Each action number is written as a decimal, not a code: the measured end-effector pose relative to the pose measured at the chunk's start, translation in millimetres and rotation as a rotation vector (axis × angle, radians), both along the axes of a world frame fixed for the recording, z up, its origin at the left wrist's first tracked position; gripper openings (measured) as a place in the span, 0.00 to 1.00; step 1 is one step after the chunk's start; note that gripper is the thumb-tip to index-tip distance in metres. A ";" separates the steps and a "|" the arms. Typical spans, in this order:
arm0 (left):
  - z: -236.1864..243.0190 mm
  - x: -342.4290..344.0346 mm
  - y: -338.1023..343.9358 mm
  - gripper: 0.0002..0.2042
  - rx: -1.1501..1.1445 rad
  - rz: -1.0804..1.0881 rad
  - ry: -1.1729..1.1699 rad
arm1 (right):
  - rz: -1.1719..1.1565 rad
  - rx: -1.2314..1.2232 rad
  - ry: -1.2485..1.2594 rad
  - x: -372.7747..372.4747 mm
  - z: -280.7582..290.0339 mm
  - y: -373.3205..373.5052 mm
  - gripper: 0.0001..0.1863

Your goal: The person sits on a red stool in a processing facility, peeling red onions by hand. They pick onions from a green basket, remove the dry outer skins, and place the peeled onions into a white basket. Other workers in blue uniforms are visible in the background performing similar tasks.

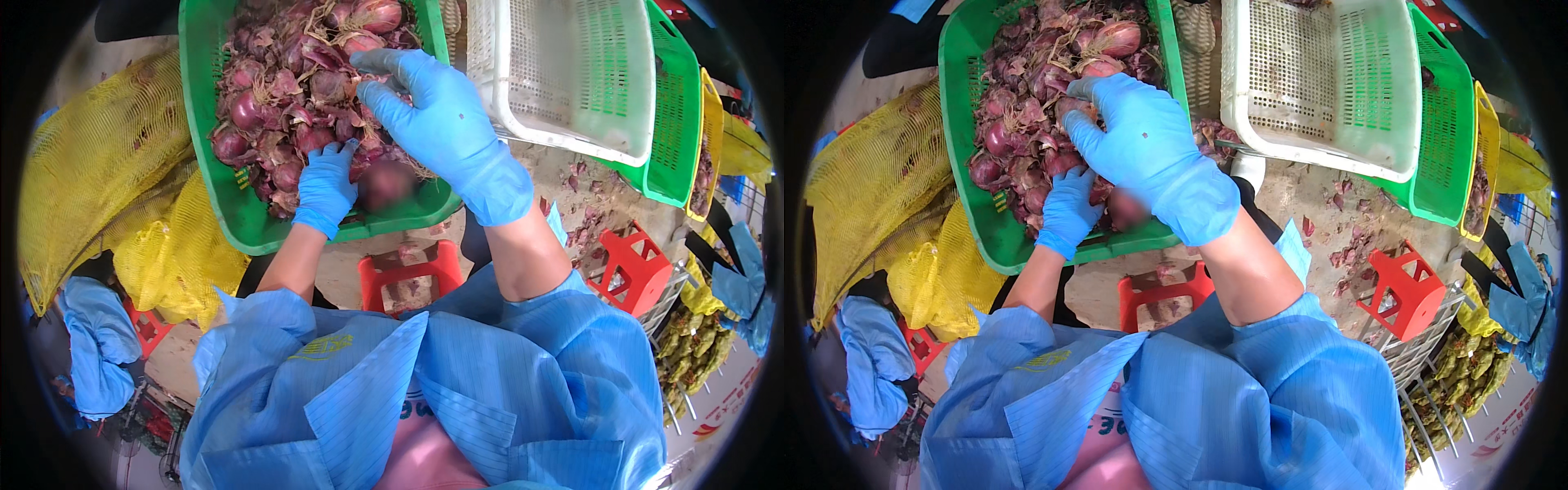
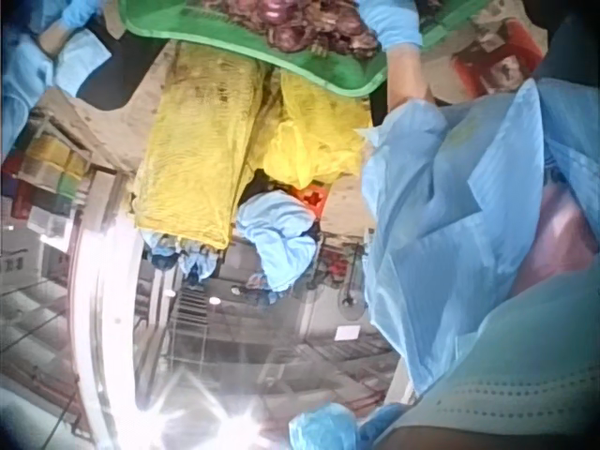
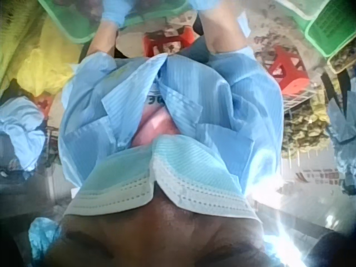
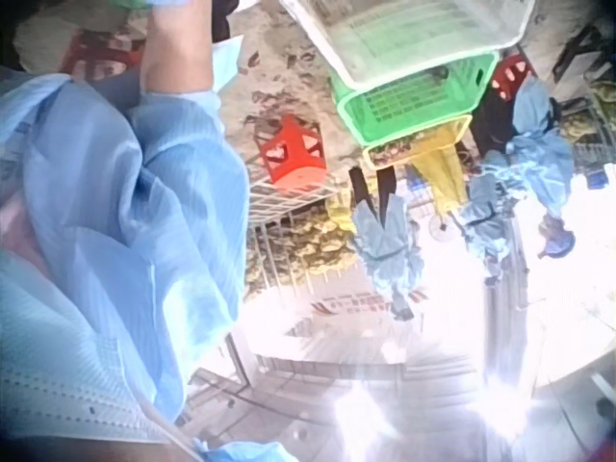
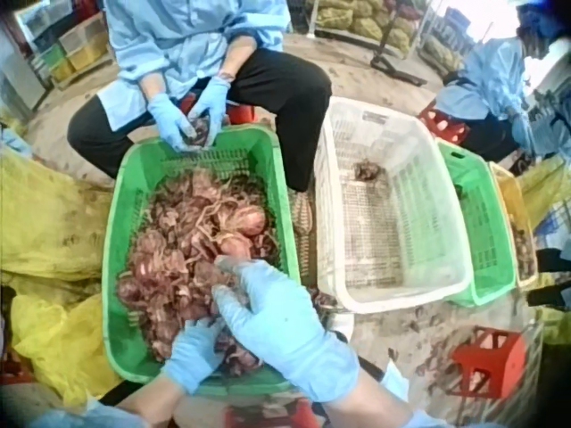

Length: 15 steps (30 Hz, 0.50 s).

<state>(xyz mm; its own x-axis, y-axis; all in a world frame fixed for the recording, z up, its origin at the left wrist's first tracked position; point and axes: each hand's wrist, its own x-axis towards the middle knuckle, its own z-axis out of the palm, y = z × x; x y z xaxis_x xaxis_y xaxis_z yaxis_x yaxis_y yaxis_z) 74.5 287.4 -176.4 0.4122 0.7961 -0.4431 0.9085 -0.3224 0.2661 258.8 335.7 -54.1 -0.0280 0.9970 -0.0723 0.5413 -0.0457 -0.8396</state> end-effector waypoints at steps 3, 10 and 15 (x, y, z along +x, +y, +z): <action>-2.5 -2.7 5.6 0.26 -0.101 0.191 -0.158 | -0.004 0.016 0.003 5.7 2.7 1.0 0.16; 28.4 7.9 32.5 0.17 -0.810 1.199 -1.494 | 0.038 -0.149 -0.021 4.5 0.3 -8.5 0.35; 73.3 18.6 40.7 0.22 -0.848 1.179 -1.722 | 0.151 -0.104 -0.014 -22.9 -11.9 -11.2 0.49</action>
<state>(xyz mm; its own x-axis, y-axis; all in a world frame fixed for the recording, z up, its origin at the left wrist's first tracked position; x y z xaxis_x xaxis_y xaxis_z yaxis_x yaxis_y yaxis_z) 93.0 328.0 -103.1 0.2908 0.7770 -0.5583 -0.6262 0.5957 0.5030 235.9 324.5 -66.0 -0.1749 0.9687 -0.1761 0.5602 -0.0491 -0.8269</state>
